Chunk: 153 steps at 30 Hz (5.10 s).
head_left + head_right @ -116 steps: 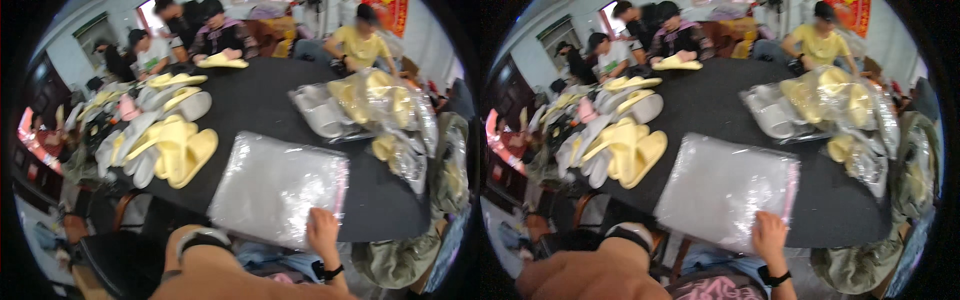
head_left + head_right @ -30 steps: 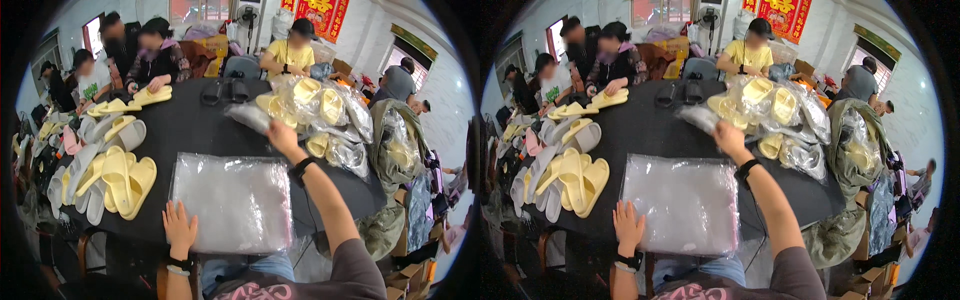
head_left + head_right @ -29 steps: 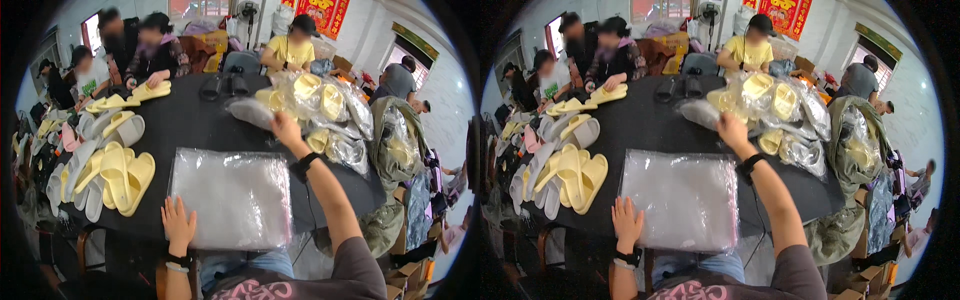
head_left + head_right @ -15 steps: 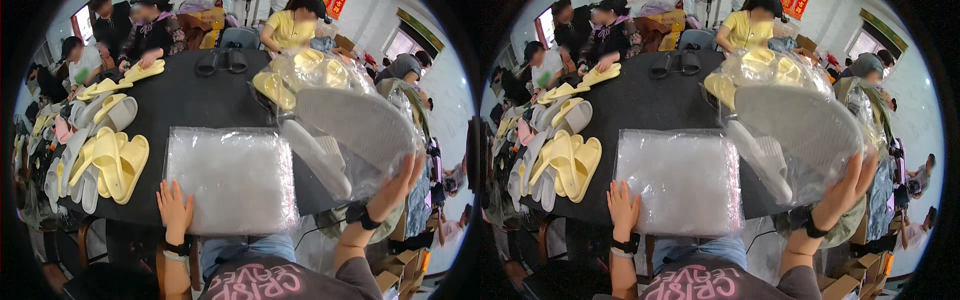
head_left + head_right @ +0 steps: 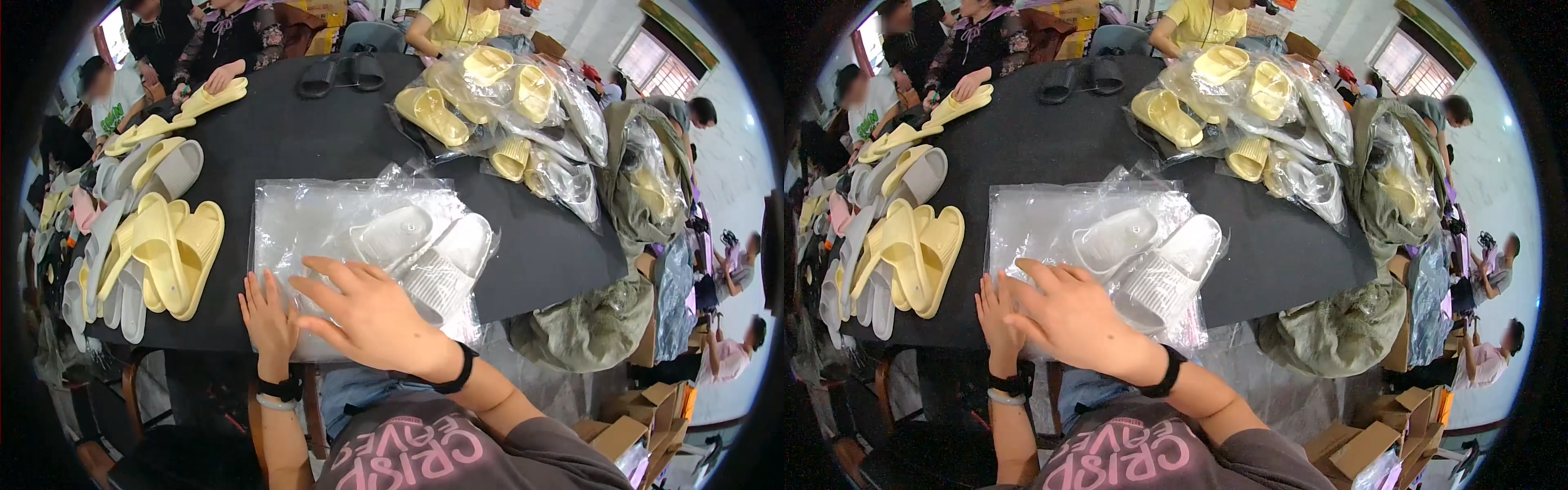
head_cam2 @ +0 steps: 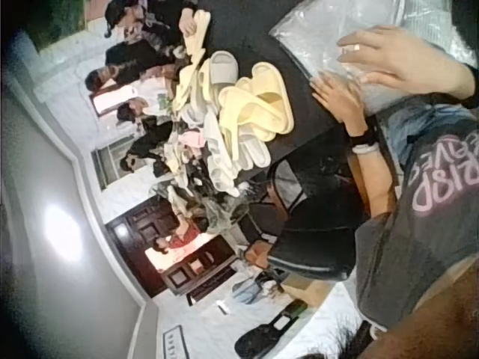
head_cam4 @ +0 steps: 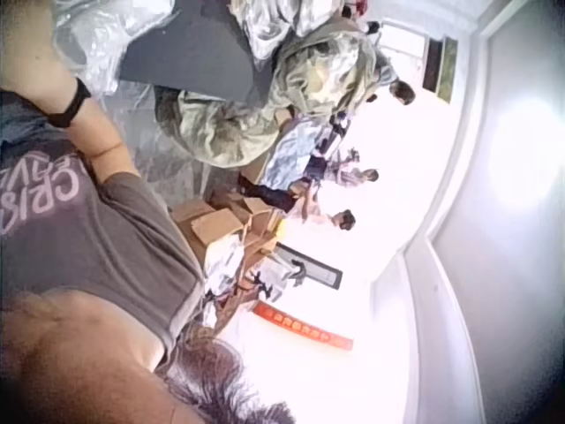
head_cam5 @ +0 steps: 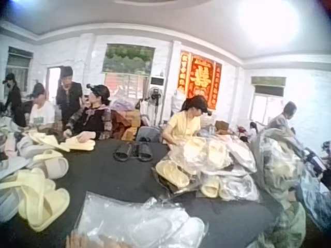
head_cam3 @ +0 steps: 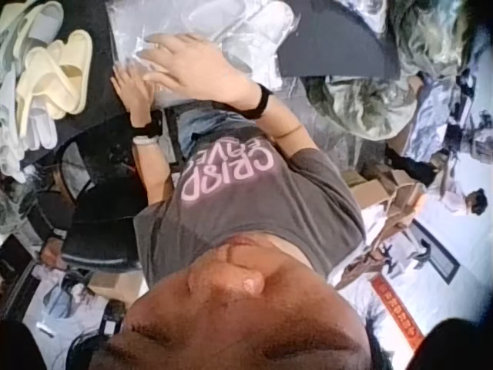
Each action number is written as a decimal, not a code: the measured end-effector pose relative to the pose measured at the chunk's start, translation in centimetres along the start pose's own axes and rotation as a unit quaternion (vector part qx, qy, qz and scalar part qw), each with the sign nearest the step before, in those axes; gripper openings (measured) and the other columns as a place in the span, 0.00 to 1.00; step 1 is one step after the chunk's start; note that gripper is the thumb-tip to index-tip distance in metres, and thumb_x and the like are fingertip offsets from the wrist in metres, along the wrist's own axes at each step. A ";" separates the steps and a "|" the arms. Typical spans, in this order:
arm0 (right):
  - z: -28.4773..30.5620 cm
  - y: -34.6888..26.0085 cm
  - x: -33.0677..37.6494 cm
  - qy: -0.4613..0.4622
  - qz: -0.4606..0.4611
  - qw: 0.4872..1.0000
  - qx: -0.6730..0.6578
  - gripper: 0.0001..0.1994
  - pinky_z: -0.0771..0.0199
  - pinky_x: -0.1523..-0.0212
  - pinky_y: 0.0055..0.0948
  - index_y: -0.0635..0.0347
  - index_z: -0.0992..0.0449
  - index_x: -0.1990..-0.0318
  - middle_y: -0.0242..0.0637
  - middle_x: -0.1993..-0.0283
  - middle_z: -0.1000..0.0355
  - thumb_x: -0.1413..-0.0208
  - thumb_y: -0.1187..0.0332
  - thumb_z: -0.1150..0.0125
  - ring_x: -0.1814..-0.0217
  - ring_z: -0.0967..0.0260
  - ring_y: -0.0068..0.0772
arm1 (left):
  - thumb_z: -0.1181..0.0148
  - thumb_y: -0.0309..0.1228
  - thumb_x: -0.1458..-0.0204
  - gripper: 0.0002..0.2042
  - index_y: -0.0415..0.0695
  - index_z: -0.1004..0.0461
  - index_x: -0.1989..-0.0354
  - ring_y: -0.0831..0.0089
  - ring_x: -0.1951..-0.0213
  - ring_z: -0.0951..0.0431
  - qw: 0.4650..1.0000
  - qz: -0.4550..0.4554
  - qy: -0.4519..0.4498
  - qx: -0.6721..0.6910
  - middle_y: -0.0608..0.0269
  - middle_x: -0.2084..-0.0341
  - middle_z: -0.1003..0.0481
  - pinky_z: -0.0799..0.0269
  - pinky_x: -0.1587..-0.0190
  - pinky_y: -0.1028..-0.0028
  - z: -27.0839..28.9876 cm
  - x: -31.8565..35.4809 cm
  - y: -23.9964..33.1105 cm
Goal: The person places pairs of yellow and white slippers into clear plastic bags on a table. They open the bags, insert the slippers, and set the packaged pairs aside. Other people at the table are also packaging slippers.
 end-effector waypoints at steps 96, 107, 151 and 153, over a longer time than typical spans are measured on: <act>6.8 18.8 11.9 -0.216 -0.069 0.972 0.055 0.23 0.50 0.27 0.47 0.61 0.25 0.47 0.44 0.37 0.33 0.55 0.79 0.42 0.28 0.44 0.44 | 0.45 0.51 0.45 0.37 0.43 0.43 0.30 0.53 0.30 0.46 0.996 -0.034 -0.071 0.047 0.51 0.31 0.42 0.61 0.30 0.48 2.8 2.0 1.2; 17.0 10.6 16.3 0.159 -0.240 0.952 0.102 0.27 0.40 0.37 0.33 0.70 0.32 0.41 0.47 0.41 0.33 0.53 0.81 0.39 0.36 0.37 0.43 | 0.39 0.53 0.50 0.37 0.47 0.37 0.33 0.49 0.30 0.46 0.992 -0.093 -0.088 0.010 0.47 0.32 0.42 0.62 0.30 0.45 4.7 1.3 3.2; -2.6 12.5 12.2 0.003 -0.100 0.989 0.109 0.12 0.42 0.41 0.40 0.47 0.19 0.56 0.45 0.32 0.39 0.47 0.59 0.38 0.33 0.41 0.42 | 0.47 0.36 0.38 0.15 0.38 0.26 0.51 0.78 0.66 0.28 0.817 0.109 -0.246 0.510 0.67 0.68 0.25 0.32 0.61 0.78 1.1 -16.1 -1.6; -2.5 12.6 12.3 0.004 -0.099 0.989 0.112 0.13 0.42 0.41 0.40 0.47 0.19 0.56 0.45 0.32 0.39 0.47 0.59 0.38 0.33 0.41 0.42 | 0.47 0.34 0.37 0.13 0.38 0.26 0.51 0.78 0.66 0.28 0.758 0.165 -0.246 0.581 0.67 0.69 0.26 0.32 0.62 0.78 1.9 -16.2 -1.0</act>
Point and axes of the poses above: each hand's wrist, its own x-axis away from the middle knuckle, its own z-axis out of the back of the hand, y = z × x, the point moved 3 cm from there along -x, towards the middle knuckle
